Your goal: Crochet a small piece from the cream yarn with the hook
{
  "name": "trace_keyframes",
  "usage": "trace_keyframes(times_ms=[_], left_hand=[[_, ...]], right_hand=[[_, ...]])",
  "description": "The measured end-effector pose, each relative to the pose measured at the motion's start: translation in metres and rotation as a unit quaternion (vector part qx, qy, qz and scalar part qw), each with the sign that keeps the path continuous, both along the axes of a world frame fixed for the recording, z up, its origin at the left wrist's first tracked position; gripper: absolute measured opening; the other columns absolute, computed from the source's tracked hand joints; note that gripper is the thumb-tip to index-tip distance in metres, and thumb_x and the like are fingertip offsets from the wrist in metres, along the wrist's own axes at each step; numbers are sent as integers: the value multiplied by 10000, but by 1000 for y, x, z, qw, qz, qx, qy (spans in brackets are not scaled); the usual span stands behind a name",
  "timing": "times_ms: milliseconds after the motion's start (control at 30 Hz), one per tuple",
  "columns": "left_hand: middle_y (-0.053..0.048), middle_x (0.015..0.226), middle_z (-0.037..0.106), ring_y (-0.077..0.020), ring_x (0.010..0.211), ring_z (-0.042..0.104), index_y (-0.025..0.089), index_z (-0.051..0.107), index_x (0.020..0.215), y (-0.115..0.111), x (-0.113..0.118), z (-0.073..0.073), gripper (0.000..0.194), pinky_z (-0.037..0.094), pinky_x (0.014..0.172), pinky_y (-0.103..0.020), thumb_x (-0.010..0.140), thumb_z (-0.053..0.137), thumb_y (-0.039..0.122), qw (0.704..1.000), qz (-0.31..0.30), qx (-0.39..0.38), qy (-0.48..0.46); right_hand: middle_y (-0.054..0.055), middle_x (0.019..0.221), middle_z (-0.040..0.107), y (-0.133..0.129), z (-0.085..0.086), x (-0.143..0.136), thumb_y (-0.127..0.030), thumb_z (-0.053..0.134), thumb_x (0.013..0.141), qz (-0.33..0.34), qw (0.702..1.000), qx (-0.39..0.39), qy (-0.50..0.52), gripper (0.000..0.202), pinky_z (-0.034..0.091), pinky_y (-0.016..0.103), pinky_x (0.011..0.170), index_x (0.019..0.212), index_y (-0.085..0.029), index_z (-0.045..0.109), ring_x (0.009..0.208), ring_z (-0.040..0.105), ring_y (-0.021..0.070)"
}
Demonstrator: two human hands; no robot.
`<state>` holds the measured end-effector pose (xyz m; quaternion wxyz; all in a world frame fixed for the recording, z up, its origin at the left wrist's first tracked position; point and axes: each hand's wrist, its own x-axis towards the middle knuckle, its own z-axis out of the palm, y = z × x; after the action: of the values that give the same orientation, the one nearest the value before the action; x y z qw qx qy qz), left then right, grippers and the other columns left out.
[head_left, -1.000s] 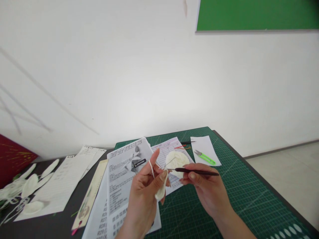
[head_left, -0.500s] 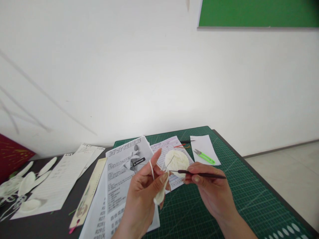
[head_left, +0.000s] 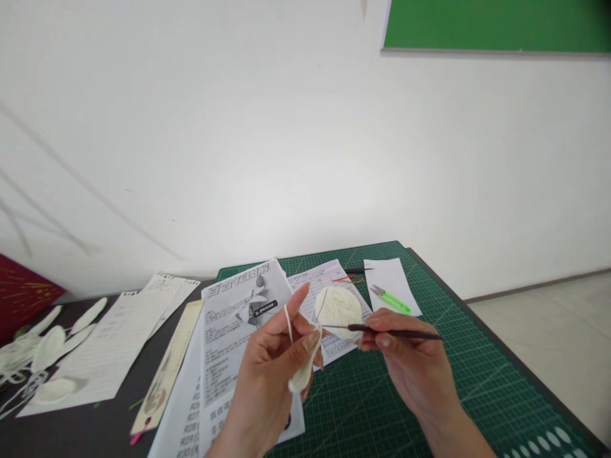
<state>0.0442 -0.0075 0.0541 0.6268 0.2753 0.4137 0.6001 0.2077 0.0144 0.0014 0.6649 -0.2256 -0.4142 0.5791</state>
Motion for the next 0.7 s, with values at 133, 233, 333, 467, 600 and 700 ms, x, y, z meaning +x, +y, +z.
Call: trace_keyframes(times_ms=[133,233,333,467,600,700], left_hand=[[52,645,544,-46,417,485,289,715,1103,0,-1,-1,475,371,307,-110,658,792,143,1000,-6,2,8],[46,650,552,-46,418,483,275,712,1111,0,-3,-2,473,372,313,-113,660,794,156,1000,-16,2,17],[44,630,564,-42,408,475,277,712,1111,0,-5,-2,468,363,323,-113,662,800,177,999,-34,2,27],[37,622,579,-45,402,482,275,714,1108,1,-9,0,479,347,329,-115,650,810,173,998,-50,-4,40],[35,592,579,-36,377,444,248,708,1124,3,-14,-1,475,323,328,-126,665,796,162,995,-92,-14,35],[36,576,578,-35,381,444,246,710,1122,6,-20,-5,458,300,335,-134,680,780,148,991,-135,-18,9]], right_hand=[[26,721,735,-2,0,0,-167,791,716,-7,1000,-4,-1,111,597,195,585,820,-204,782,639,700,133],[27,712,738,-3,1,-1,-166,790,716,-17,1000,-10,5,106,605,200,565,815,-202,781,613,700,134],[32,697,737,-4,1,-1,-170,795,708,-27,1000,-9,6,105,608,214,547,808,-200,781,597,700,142],[36,673,729,-4,2,1,-182,783,723,-34,999,4,-9,110,599,244,526,831,-205,779,580,692,157],[43,714,732,-3,3,7,-173,741,769,-28,996,66,-56,111,585,279,559,858,-230,775,609,693,171],[51,759,733,-3,5,13,-165,717,792,-30,988,105,-104,117,576,304,569,859,-241,774,640,693,187]])
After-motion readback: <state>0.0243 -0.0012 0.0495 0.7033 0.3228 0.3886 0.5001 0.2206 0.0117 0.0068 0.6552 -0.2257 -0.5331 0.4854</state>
